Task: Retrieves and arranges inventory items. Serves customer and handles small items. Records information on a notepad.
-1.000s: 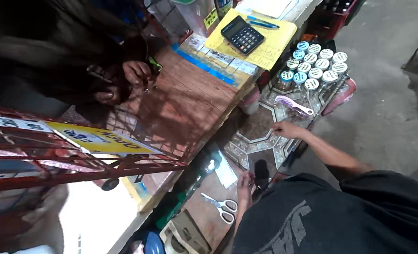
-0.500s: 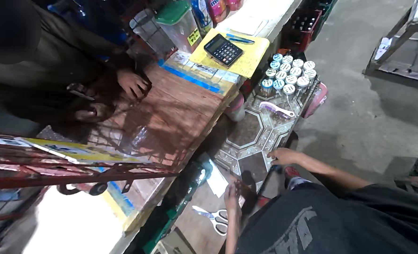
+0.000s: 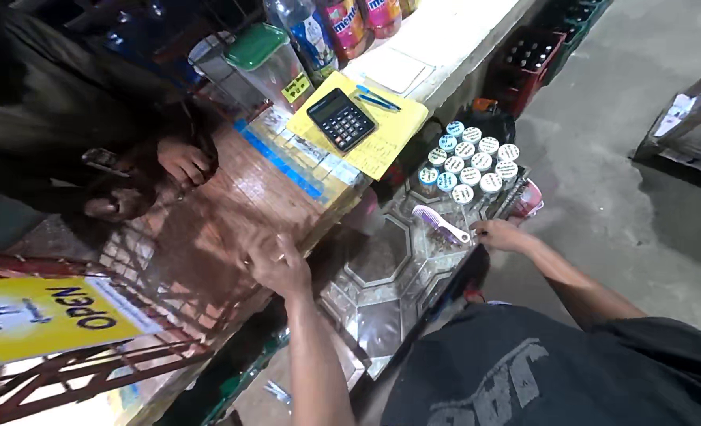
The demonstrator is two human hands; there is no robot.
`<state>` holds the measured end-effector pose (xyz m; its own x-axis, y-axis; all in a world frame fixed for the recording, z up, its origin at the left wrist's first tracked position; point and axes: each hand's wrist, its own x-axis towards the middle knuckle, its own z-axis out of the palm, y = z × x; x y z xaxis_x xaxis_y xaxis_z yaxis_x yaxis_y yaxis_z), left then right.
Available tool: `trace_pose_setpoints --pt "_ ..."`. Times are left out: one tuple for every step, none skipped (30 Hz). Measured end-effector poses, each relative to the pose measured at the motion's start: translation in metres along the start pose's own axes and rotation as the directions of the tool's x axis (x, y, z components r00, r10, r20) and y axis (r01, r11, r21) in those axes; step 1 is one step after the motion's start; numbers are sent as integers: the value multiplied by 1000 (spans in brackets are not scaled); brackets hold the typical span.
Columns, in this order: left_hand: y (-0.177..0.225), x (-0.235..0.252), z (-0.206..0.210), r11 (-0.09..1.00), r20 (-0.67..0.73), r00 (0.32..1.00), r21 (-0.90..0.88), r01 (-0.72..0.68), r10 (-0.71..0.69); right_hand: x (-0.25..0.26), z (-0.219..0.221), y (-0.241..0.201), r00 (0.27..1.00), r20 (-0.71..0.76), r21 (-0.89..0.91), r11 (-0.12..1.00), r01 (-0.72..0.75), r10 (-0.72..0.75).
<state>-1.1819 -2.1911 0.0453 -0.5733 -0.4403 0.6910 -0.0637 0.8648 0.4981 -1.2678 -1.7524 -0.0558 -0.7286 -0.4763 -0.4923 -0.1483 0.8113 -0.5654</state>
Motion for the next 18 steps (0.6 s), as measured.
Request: trace_pose_setpoints --pt "-6 10 11 998 4 999 45 50 -51 2 -15 10 999 -32 0 1000 -24 24" --pt "-13 17 23 988 0 994 106 112 -113 4 -29 19 997 -66 2 999 -41 41" --pt "-21 20 33 965 -6 984 193 176 -179 6 -40 28 994 -96 2 998 -57 57" --pt "-27 21 42 928 -18 970 287 237 -242 8 -50 36 989 -122 1 997 -79 79" --pt "-30 19 49 893 -53 964 366 260 -259 8 -58 41 983 -147 -2 994 -112 110" --pt "-29 19 55 870 -95 969 426 247 -229 9 -66 44 973 -174 4 988 -152 150" --pt "-29 18 58 861 -140 974 458 223 -177 10 -72 47 961 -202 7 982 -190 188" --pt "-30 17 60 863 -175 976 464 198 -129 10 -77 50 950 -221 12 975 -223 220" --pt "-31 16 62 873 -209 975 459 163 -72 11 -80 55 940 -238 18 969 -246 243" --pt "-34 15 63 885 -230 973 449 127 -23 13 -81 61 933 -253 20 966 -259 256" --pt "-34 14 64 887 -240 971 449 108 3 15 -82 64 928 -261 22 963 -270 266" --pt "-34 13 63 886 -242 970 452 105 9 18 -81 65 926 -261 21 960 -278 274" --pt "-33 12 62 883 -244 970 455 116 -2 19 -79 64 925 -252 16 957 -289 284" --pt "-31 11 62 878 -246 969 458 139 -26 21 -78 61 928 -233 0 954 -300 292" --pt "-30 11 62 878 -247 968 450 160 -49 23 -77 58 931 -207 -26 949 -313 301" --pt "-30 11 63 882 -245 967 438 175 -71 26 -77 56 933 -178 -54 944 -327 313" --pt "-30 11 63 881 -232 968 432 193 -98 28 -75 54 935 -157 -79 940 -333 318" --pt "-31 10 63 878 -223 968 432 205 -117 30 -74 53 936 -143 -93 937 -336 321"
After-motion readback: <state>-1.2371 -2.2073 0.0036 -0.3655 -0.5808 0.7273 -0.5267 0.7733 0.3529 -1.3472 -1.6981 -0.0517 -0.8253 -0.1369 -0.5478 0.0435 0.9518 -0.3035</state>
